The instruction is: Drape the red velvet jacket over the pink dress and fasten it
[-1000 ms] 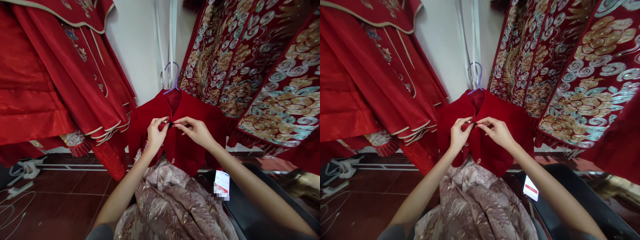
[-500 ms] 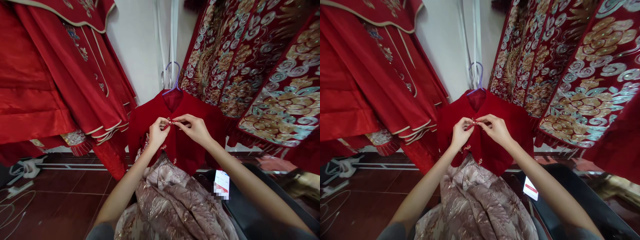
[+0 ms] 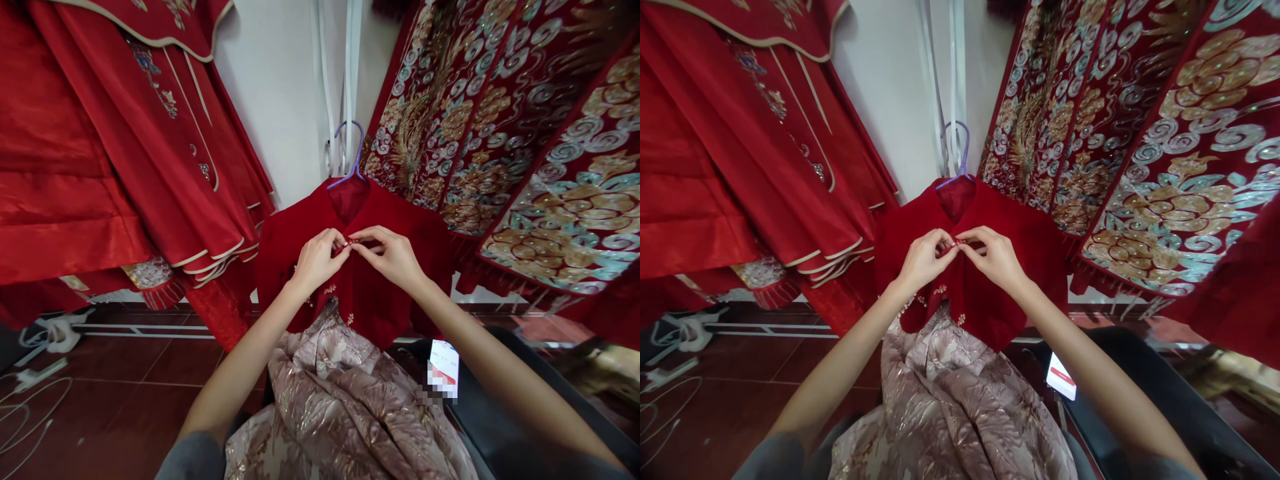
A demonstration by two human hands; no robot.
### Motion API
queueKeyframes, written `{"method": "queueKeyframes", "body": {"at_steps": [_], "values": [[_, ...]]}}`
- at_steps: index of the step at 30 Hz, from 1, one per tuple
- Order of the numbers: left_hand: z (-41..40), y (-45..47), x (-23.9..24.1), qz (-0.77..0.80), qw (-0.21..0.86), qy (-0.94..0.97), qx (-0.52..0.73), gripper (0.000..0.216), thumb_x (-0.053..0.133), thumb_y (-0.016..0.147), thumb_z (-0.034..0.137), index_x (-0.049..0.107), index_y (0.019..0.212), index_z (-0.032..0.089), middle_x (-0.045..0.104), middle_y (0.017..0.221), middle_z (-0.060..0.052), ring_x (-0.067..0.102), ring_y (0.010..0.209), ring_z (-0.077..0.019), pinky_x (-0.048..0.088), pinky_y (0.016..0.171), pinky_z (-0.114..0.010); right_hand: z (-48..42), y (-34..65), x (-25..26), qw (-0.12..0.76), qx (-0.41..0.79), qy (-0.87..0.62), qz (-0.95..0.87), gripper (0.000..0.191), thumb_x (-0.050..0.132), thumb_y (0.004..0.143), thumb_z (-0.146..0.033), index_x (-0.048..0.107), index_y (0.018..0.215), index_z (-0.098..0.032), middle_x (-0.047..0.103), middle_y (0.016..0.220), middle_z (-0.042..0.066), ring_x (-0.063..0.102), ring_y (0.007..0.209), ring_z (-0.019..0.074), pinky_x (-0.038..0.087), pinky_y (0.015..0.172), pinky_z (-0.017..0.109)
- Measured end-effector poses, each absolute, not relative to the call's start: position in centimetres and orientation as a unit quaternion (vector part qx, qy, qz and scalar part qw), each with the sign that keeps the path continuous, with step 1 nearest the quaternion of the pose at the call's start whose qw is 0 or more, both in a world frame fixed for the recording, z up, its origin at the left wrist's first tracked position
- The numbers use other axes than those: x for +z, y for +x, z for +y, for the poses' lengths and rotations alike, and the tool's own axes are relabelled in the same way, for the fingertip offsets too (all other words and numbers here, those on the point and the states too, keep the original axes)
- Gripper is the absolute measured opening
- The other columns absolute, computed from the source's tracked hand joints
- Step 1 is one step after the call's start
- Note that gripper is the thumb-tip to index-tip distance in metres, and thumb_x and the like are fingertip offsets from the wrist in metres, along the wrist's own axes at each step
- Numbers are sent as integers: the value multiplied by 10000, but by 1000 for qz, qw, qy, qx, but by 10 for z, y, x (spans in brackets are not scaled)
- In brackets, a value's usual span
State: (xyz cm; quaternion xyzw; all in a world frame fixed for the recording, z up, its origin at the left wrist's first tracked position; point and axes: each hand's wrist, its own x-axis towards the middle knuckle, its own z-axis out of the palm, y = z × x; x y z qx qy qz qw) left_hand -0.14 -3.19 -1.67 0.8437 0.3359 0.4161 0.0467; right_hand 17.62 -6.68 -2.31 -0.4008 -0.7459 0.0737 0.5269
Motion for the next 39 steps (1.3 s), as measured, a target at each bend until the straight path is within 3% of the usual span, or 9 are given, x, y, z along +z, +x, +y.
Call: {"method": "queueKeyframes", "body": {"at_steps": [8,16,31,35,39], "values": [[-29,-5,-14,322,31,863,388,84,597,860,266,612,872,184,671,871,-24,618,747,-139,465,658,-243,-57,177,-28,546,132,-403,-722,204,693,813,-356,679,950,-205,686,980,50,686,859,187,622,679,304],[-31,-1,-9,327,-35,875,354,81,570,869,223,638,847,185,690,866,-27,624,729,-154,437,641,-260,-50,180,-30,551,216,-376,-713,284,715,777,-369,548,955,-225,639,968,29,658,922,184,608,777,333],[-20,1,-2,260,-99,919,281,167,494,887,167,634,799,190,629,799,-39,588,804,-175,450,710,-283,-48,184,-24,500,183,-350,-770,182,622,825,-293,497,940,-227,565,963,18,611,895,157,575,859,361],[-24,5,-10,265,-41,905,331,133,503,877,161,628,846,194,630,844,-43,587,834,-174,475,763,-295,-44,180,-28,516,190,-352,-757,206,622,815,-314,477,934,-230,536,955,19,592,884,154,567,854,354],[-30,8,-35,293,153,808,487,65,593,842,220,612,895,187,656,905,-41,615,779,-131,516,744,-265,-51,171,-50,593,280,-342,-673,415,669,783,-396,426,1096,-269,511,1087,39,588,982,160,550,866,324]]}}
